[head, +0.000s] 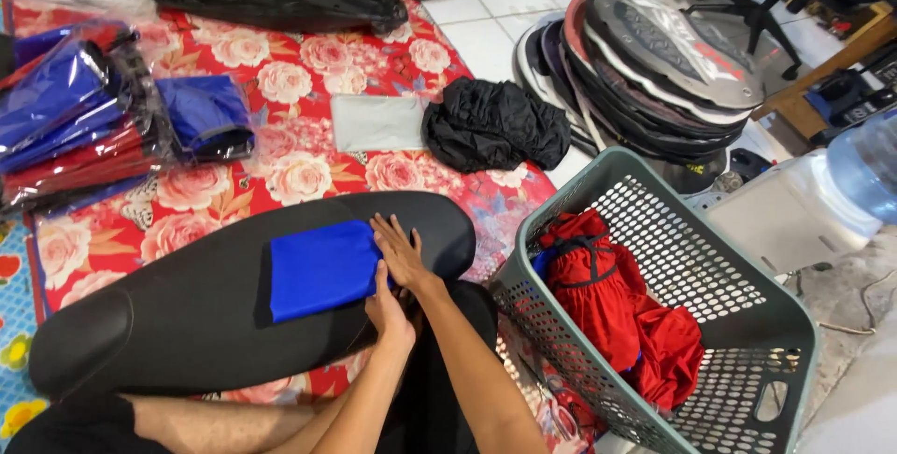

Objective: The person puts a blue fabric seat cover into a clear plastic bag and then inspects a red fabric seat cover, using their hands to align the edges and check the zipper.

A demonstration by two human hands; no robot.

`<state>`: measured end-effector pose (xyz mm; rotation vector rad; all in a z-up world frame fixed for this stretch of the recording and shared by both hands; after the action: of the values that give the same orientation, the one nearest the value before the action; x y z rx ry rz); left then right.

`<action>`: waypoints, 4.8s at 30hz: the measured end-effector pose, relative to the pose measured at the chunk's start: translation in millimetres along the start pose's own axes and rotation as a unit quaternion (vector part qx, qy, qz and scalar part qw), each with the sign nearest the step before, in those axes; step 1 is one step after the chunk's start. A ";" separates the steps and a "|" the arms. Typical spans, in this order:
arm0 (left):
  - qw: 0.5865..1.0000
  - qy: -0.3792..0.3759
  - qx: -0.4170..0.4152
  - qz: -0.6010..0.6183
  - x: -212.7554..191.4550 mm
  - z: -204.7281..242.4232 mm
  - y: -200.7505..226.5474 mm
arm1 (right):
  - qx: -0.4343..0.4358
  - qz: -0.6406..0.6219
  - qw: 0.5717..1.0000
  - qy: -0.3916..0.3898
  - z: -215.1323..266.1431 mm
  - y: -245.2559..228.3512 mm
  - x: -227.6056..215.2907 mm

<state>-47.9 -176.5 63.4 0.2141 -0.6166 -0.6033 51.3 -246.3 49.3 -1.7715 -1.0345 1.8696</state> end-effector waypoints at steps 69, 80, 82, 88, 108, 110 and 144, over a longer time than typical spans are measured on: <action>0.892 -0.223 -0.089 -0.384 -60.3 -148.9 178.6 | 0.343 -0.520 0.773 0.123 50.8 48.2 -5.3; 0.896 -0.195 -0.013 -0.399 -52.9 -216.1 213.6 | 0.268 -0.588 0.752 0.131 -16.9 77.3 -14.3; 0.906 -0.178 -0.007 -0.383 -74.3 -257.3 216.9 | 0.262 -0.586 0.754 0.136 -21.9 81.4 -8.2; 0.901 -0.183 -0.020 -0.392 -92.4 -292.7 230.9 | 0.208 -0.632 0.737 0.120 -27.8 64.0 -11.6; 0.751 -0.148 0.151 -0.626 98.9 -357.1 261.3 | 0.261 -0.596 0.756 0.069 -26.3 74.7 14.4; 0.444 -0.083 0.269 -0.851 131.0 -405.8 229.2 | 0.261 -0.617 0.741 0.044 -27.3 79.5 20.1; 0.282 -0.060 0.499 -0.817 256.9 -389.1 127.1 | 0.263 -0.659 0.705 -0.011 -24.1 107.5 61.8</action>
<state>411.7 -219.9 -79.4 2.2978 -0.6495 -2.2043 89.1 -268.2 -69.1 -0.3218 -1.1020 0.9920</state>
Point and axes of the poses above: each hand's wrist, its own z-axis away from the middle knuckle, its own x-axis out of the palm, y = z × x, the point moved 7 cm from there along -z, towards the middle knuckle, and after that the axes turned 11 degrees about -x, right-handed, at the moved point
